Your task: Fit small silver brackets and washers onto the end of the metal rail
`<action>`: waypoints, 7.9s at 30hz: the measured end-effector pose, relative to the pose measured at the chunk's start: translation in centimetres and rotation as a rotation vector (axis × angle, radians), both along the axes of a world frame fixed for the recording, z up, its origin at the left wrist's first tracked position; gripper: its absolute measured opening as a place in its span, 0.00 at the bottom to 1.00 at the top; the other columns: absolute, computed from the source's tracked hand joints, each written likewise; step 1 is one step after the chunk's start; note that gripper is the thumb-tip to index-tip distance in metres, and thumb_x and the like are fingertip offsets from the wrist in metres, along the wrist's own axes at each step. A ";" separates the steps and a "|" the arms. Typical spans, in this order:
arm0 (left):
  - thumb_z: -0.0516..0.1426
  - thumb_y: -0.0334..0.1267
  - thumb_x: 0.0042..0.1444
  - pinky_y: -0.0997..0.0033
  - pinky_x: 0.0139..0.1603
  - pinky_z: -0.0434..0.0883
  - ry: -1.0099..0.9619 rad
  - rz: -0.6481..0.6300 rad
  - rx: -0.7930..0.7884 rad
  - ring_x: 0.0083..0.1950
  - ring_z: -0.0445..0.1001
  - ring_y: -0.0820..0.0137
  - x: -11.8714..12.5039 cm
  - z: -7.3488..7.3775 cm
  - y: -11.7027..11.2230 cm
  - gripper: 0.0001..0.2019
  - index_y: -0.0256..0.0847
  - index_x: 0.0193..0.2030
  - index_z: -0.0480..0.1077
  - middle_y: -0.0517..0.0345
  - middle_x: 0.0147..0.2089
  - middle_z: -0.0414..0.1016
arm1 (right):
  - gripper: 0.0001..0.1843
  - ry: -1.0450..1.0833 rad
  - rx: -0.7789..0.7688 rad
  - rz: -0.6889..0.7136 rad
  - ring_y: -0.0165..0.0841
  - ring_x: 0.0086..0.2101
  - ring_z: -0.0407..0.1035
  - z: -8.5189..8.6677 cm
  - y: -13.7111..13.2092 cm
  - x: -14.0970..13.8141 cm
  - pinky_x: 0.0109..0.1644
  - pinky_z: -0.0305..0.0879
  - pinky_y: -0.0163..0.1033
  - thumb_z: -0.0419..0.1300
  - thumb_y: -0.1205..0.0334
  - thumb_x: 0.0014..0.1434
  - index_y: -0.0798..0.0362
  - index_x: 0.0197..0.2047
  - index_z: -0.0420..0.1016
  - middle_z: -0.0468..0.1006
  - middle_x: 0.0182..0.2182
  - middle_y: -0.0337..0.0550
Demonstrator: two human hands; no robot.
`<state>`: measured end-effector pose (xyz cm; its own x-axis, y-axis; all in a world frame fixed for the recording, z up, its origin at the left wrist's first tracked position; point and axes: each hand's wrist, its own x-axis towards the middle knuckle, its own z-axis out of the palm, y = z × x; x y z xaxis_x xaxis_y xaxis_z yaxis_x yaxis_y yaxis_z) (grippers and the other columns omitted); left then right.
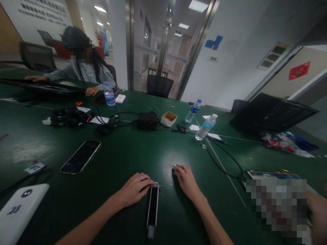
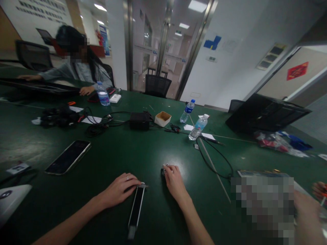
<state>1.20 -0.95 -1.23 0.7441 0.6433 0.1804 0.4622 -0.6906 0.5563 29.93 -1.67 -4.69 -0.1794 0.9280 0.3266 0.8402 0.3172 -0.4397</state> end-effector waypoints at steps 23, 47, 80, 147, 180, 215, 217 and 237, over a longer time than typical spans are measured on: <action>0.52 0.27 0.63 0.66 0.47 0.66 -0.004 0.000 0.010 0.48 0.72 0.65 0.0 -0.3 0.0 0.14 0.44 0.52 0.71 0.55 0.48 0.75 | 0.12 0.142 0.115 -0.111 0.35 0.37 0.72 1.1 0.3 1.4 0.44 0.69 0.40 0.50 0.63 0.64 0.53 0.39 0.75 0.76 0.36 0.48; 0.52 0.28 0.63 0.67 0.47 0.67 -0.015 0.004 0.008 0.47 0.71 0.66 0.0 -0.3 0.0 0.14 0.44 0.52 0.71 0.55 0.48 0.74 | 0.06 -0.147 -0.245 -0.063 0.39 0.40 0.69 2.8 -0.3 1.3 0.45 0.66 0.42 0.56 0.67 0.59 0.53 0.35 0.75 0.74 0.36 0.47; 0.51 0.29 0.64 0.67 0.48 0.66 -0.013 0.000 0.040 0.48 0.72 0.66 -0.1 -1.1 0.2 0.14 0.45 0.53 0.71 0.55 0.48 0.75 | 0.10 0.195 -0.386 0.280 0.32 0.34 0.73 4.6 -2.0 -3.9 0.39 0.67 0.36 0.58 0.67 0.59 0.51 0.41 0.80 0.81 0.34 0.41; 0.52 0.29 0.64 0.68 0.46 0.66 -0.003 0.001 0.029 0.47 0.72 0.66 -0.1 -0.8 0.1 0.13 0.44 0.51 0.71 0.56 0.47 0.74 | 0.02 0.214 -0.374 0.246 0.29 0.29 0.65 3.5 -2.1 -4.8 0.33 0.60 0.33 0.60 0.67 0.55 0.53 0.34 0.73 0.72 0.29 0.38; 0.52 0.29 0.64 0.68 0.47 0.66 -0.006 0.001 0.057 0.47 0.72 0.66 0.0 -1.3 0.2 0.13 0.45 0.52 0.71 0.55 0.48 0.74 | 0.00 0.179 -0.360 0.259 0.31 0.32 0.67 4.2 -2.2 -5.3 0.37 0.63 0.35 0.60 0.67 0.57 0.54 0.34 0.73 0.73 0.31 0.40; 0.52 0.28 0.63 0.66 0.47 0.66 -0.017 0.002 0.016 0.47 0.72 0.65 0.0 -0.3 0.0 0.15 0.43 0.53 0.70 0.55 0.48 0.75 | 0.07 -0.124 -0.333 -0.113 0.35 0.35 0.70 3.9 -0.7 1.0 0.40 0.63 0.38 0.55 0.66 0.58 0.53 0.40 0.74 0.74 0.35 0.45; 0.52 0.28 0.63 0.67 0.47 0.67 -0.022 0.004 0.017 0.47 0.72 0.65 -0.1 -0.4 0.0 0.15 0.44 0.54 0.70 0.55 0.48 0.75 | 0.09 -0.116 -0.310 -0.142 0.36 0.36 0.70 3.9 -0.7 1.3 0.41 0.64 0.39 0.55 0.64 0.60 0.53 0.43 0.73 0.74 0.38 0.46; 0.52 0.29 0.62 0.66 0.49 0.67 -0.017 0.026 0.003 0.48 0.72 0.65 0.0 -0.4 -0.1 0.14 0.44 0.53 0.70 0.55 0.48 0.74 | 0.04 -0.142 -0.387 -0.168 0.35 0.34 0.69 3.2 -0.6 1.5 0.38 0.62 0.38 0.57 0.65 0.54 0.54 0.32 0.72 0.74 0.31 0.45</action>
